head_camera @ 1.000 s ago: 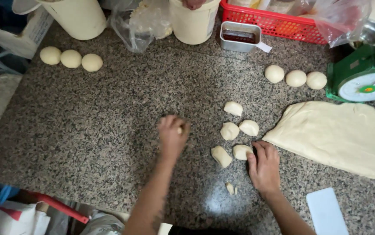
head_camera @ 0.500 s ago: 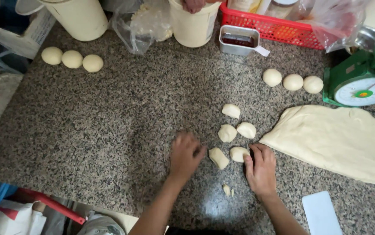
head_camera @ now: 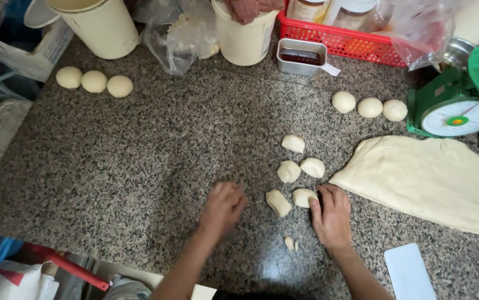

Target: Dividing, weighing, and shaping dough pieces into balls and strips on a granite surface.

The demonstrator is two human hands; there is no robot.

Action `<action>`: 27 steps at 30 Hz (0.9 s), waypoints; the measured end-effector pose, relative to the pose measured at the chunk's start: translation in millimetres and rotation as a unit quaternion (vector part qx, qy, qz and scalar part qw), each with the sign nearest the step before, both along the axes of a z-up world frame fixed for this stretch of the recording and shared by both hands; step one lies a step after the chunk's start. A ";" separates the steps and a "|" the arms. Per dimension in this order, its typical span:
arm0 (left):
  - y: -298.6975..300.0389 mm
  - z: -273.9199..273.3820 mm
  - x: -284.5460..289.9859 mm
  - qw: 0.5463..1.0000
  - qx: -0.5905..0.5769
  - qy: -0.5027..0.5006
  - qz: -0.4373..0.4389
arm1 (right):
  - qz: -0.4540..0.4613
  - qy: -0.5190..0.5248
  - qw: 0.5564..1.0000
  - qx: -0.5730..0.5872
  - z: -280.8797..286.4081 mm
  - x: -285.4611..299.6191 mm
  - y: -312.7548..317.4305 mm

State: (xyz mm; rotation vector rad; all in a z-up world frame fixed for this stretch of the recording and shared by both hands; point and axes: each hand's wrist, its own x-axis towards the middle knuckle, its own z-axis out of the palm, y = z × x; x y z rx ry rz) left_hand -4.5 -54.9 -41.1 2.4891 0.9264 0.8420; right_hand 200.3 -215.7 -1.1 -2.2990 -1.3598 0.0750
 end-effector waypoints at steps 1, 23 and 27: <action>12.4 -4.2 -7.6 1.000 0.008 0.025 -0.003 | -0.001 -0.001 1.000 -0.007 0.1 -0.6 0.4; -16.4 19.7 -18.9 0.996 -0.081 0.035 -0.015 | 0.022 -0.047 0.998 0.018 -27.1 12.4 -7.4; 11.7 3.4 -2.2 0.995 -0.063 -0.031 0.067 | 0.016 -0.056 0.998 0.017 -27.7 10.9 -6.6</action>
